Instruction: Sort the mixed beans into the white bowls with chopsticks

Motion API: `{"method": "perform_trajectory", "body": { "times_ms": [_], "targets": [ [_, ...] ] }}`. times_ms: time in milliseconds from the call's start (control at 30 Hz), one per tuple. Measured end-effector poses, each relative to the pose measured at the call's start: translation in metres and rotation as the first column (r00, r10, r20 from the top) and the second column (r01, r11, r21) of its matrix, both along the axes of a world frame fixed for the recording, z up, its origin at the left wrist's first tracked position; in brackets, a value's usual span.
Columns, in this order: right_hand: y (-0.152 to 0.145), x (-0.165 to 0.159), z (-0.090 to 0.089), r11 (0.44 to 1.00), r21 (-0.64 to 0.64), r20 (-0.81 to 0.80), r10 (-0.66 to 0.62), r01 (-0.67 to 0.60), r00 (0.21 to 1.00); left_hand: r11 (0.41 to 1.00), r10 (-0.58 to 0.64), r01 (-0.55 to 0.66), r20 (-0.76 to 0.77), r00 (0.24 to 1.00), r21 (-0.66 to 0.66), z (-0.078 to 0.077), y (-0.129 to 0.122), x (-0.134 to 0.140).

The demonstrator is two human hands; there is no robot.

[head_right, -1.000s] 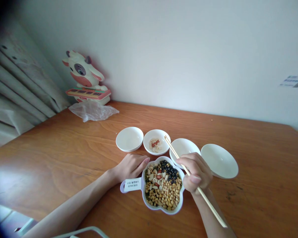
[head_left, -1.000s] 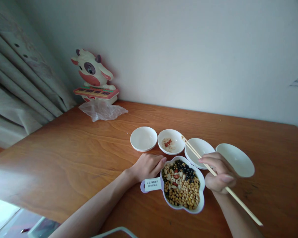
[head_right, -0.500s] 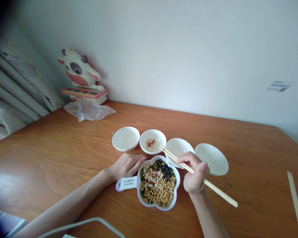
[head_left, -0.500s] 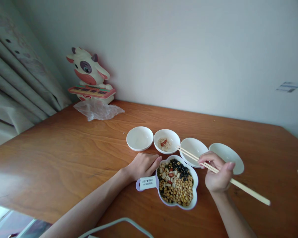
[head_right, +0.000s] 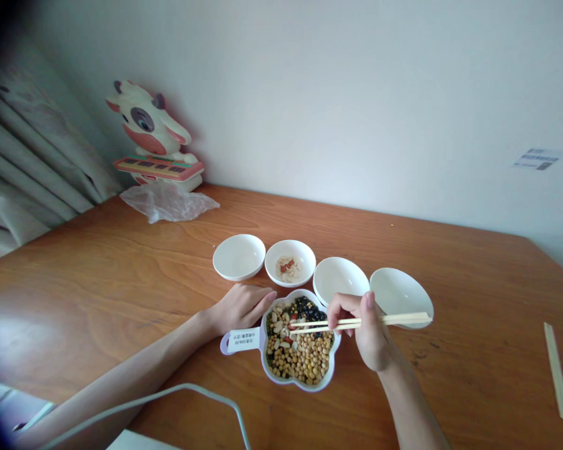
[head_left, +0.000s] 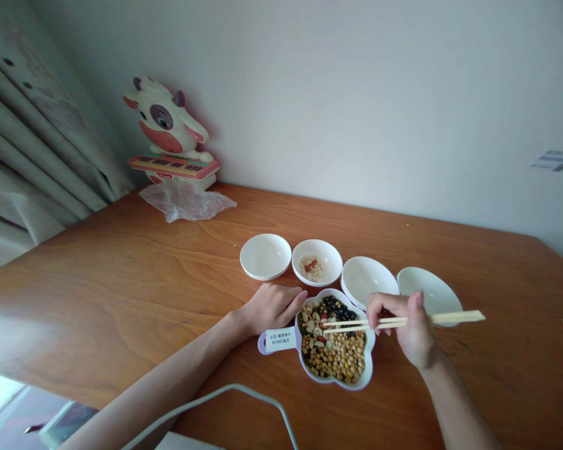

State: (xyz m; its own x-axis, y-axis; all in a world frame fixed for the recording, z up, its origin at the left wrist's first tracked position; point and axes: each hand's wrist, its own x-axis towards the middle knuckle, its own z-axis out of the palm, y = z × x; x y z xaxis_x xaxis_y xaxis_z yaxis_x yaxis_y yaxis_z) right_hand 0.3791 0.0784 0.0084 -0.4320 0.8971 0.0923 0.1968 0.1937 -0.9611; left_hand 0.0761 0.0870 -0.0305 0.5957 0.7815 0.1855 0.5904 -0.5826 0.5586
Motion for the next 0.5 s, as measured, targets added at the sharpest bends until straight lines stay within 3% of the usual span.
{"method": "perform_trajectory", "body": {
  "times_ms": [500],
  "targets": [
    [0.003, 0.004, -0.011, 1.000, -0.005, 0.078, -0.029, 0.030, 0.997, 1.000, 0.010, -0.010, -0.015, 1.000, 0.012, -0.003, 0.000, -0.002]
  ]
}}
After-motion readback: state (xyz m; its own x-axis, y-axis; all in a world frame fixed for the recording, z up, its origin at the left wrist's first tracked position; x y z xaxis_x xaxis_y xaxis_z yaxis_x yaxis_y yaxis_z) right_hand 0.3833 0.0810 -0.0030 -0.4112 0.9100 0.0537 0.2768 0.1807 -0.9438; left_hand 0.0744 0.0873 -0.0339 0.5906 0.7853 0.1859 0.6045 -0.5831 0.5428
